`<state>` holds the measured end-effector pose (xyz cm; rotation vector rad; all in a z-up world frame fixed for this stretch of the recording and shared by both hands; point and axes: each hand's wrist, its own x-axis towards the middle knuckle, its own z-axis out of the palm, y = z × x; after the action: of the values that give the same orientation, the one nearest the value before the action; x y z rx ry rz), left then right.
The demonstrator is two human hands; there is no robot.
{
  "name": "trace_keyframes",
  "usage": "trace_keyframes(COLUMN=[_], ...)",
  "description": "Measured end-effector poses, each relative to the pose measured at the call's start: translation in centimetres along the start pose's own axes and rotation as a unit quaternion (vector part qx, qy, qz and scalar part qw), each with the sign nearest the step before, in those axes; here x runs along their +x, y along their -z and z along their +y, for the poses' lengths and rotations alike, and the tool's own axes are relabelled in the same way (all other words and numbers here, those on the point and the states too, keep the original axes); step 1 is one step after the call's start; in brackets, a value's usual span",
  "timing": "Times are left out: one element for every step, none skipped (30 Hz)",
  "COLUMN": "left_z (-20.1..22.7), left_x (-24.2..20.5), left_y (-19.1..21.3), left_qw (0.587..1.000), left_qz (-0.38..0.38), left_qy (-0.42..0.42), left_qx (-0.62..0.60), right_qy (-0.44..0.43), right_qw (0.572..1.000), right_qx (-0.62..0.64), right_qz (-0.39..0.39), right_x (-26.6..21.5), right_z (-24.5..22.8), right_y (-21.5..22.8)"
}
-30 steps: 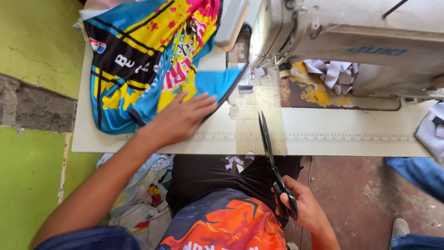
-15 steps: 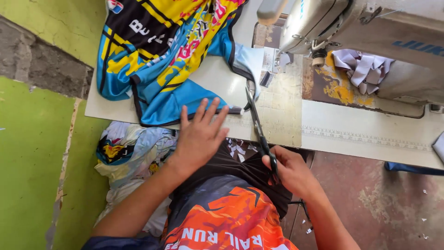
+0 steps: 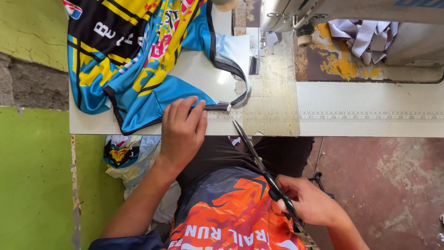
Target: Trimming excess material from a colorful jersey using scissors and aligning a red fabric strip on the sewing machine table.
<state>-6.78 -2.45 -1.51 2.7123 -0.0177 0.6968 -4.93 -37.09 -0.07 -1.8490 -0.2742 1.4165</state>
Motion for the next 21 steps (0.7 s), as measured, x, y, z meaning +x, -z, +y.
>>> trace_keyframes(left_z=[0.0, -0.1, -0.1, -0.2, -0.2, -0.2, -0.3, -0.3, -0.3, -0.3, -0.3, -0.3, -0.4, -0.5, -0.5, -0.8, -1.0, -1.3, -1.3, -1.3, -1.3], left_x=[0.0, 0.0, 0.1, 0.3, 0.3, 0.3, 0.3, 0.4, 0.3, 0.2, 0.3, 0.3, 0.3, 0.2, 0.2, -0.1, -0.3, -0.5, -0.5, -0.5, -0.5], left_y=[-0.4, -0.8, -1.3, -1.5, -1.7, -1.8, -1.8, -1.8, -1.8, -1.8, -1.8, -1.8, -1.9, -2.0, -2.0, -2.3, -2.6, -2.9, -2.9, -3.0, -2.9], left_qw=[1.000, 1.000, 0.999, 0.999, 0.999, 0.999, 0.999, 0.999, 0.999, 0.999, 0.999, 0.999, 0.999, 0.999, 0.999, 0.999, 0.999, 0.999, 0.999, 0.999, 0.999], left_qz=[-0.001, -0.004, -0.004, -0.003, -0.004, -0.005, -0.004, -0.004, -0.005, -0.006, -0.004, -0.002, -0.002, -0.003, -0.004, -0.004, -0.012, -0.020, -0.020, -0.019, -0.017], left_qy=[0.002, 0.019, 0.037, 0.040, 0.038, 0.036, 0.038, 0.040, 0.043, 0.046, 0.044, 0.043, 0.044, 0.043, 0.041, 0.043, 0.039, 0.035, 0.036, 0.035, 0.033], left_qx=[0.000, 0.004, 0.009, 0.008, -0.002, -0.013, -0.013, -0.019, -0.025, -0.025, -0.027, -0.028, -0.028, -0.029, -0.030, -0.030, -0.015, 0.001, 0.001, -0.001, -0.003], right_qy=[-0.002, 0.003, 0.007, 0.006, 0.020, 0.033, 0.032, 0.028, 0.023, 0.021, 0.019, 0.017, 0.016, 0.019, 0.022, 0.021, 0.063, 0.105, 0.104, 0.104, 0.104], right_qw=[1.000, 1.000, 0.999, 0.999, 0.998, 0.998, 0.998, 0.997, 0.996, 0.996, 0.997, 0.998, 0.998, 0.998, 0.998, 0.997, 0.997, 0.994, 0.994, 0.994, 0.994], right_qx=[0.000, -0.024, -0.050, -0.052, -0.052, -0.051, -0.052, -0.071, -0.089, -0.089, -0.074, -0.058, -0.059, -0.063, -0.066, -0.067, -0.045, -0.024, -0.024, -0.021, -0.018], right_qz=[-0.001, -0.007, -0.012, -0.013, -0.014, -0.015, -0.016, -0.008, -0.001, -0.003, -0.009, -0.014, -0.015, -0.012, -0.010, -0.011, -0.014, -0.017, -0.018, -0.019, -0.020], right_x=[0.4, 0.9, 1.4, 2.0, 2.4, 2.9, 3.3, 3.7, 4.0, 4.1, 4.3, 4.5, 4.7, 5.0, 5.1, 5.6, 6.1, 6.6, 6.6, 6.6, 6.5], right_z=[-0.3, -0.6, -1.0, -1.5, -2.0, -2.4, -3.1, -3.7, -4.3, -4.8, -5.3, -5.9, -5.8, -5.7, -5.6, -4.9, -4.1, -3.3, -3.5, -3.6, -3.7], right_y=[0.3, 0.6, 1.1, 1.5, 1.7, 1.9, 2.0, 2.0, 2.0, 2.0, 2.0, 2.1, 2.1, 2.1, 2.2, 2.5, 2.9, 3.3, 3.3, 3.3, 3.3])
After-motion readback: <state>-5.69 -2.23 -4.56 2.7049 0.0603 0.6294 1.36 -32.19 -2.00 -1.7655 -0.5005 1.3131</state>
